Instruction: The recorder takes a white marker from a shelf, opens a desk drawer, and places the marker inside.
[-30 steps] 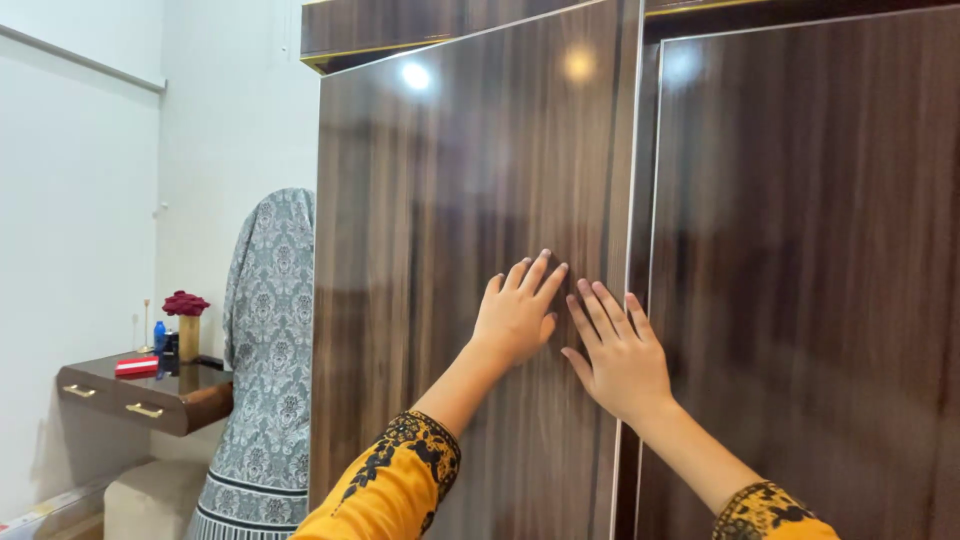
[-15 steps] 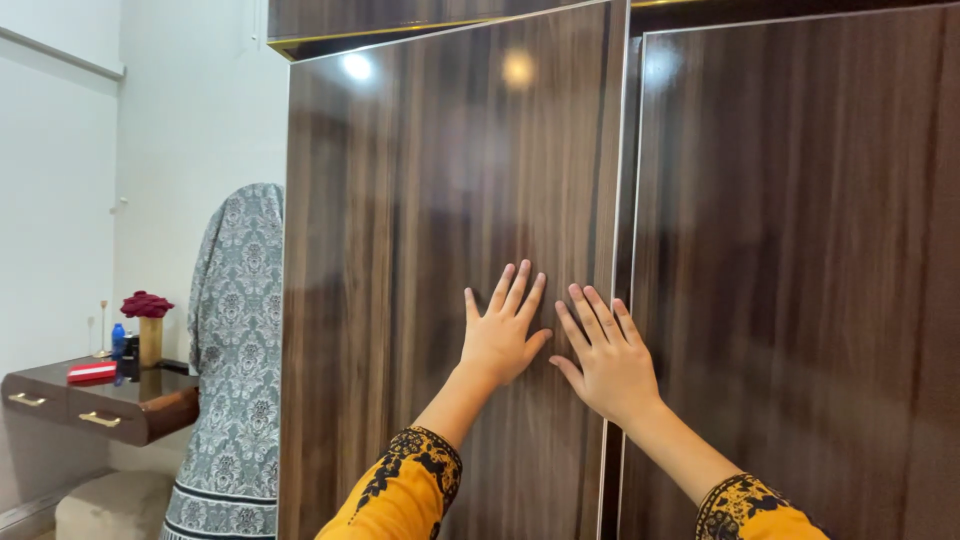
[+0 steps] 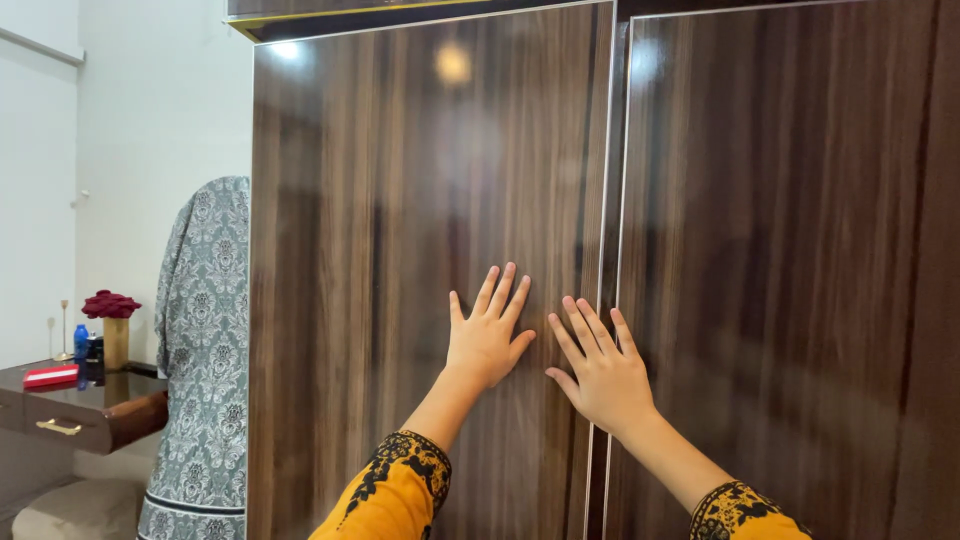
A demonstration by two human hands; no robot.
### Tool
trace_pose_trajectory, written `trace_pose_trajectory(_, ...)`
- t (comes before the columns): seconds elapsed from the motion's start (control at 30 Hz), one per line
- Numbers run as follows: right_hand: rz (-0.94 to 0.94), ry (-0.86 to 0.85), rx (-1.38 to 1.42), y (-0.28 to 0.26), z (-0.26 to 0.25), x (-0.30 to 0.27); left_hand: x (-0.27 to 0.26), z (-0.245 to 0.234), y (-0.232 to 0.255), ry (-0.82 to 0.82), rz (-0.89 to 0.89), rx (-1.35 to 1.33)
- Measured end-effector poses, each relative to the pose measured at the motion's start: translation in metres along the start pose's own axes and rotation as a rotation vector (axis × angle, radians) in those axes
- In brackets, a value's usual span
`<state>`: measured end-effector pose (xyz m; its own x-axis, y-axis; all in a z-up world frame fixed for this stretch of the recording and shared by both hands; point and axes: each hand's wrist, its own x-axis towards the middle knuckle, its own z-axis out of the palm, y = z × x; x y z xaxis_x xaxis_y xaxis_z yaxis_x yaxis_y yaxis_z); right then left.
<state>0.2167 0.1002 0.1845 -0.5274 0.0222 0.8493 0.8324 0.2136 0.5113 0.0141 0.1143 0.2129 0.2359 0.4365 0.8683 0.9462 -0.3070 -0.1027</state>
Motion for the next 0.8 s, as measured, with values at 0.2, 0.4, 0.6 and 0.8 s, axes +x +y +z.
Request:
trace_pose_trajectory(0.2, 0.009, -0.03, -0.029, 0.003, 0.011, -0.006, 0.0, 0.008, -0.003, -0.005, -0.004, -0.006)
trace_pose_trajectory(0.4, 0.012, -0.05, -0.033, 0.006, 0.017, -0.006, 0.003, 0.017, -0.006, 0.008, 0.003, 0.015)
trace_pose_trajectory(0.6, 0.012, -0.042, -0.022, 0.008, 0.022, -0.008, 0.004, 0.02, -0.006, 0.017, 0.004, 0.028)
trace_pose_trajectory(0.8, 0.023, -0.063, -0.023, 0.01, 0.029, -0.009, 0.006, 0.021, -0.004, -0.008, -0.013, 0.03)
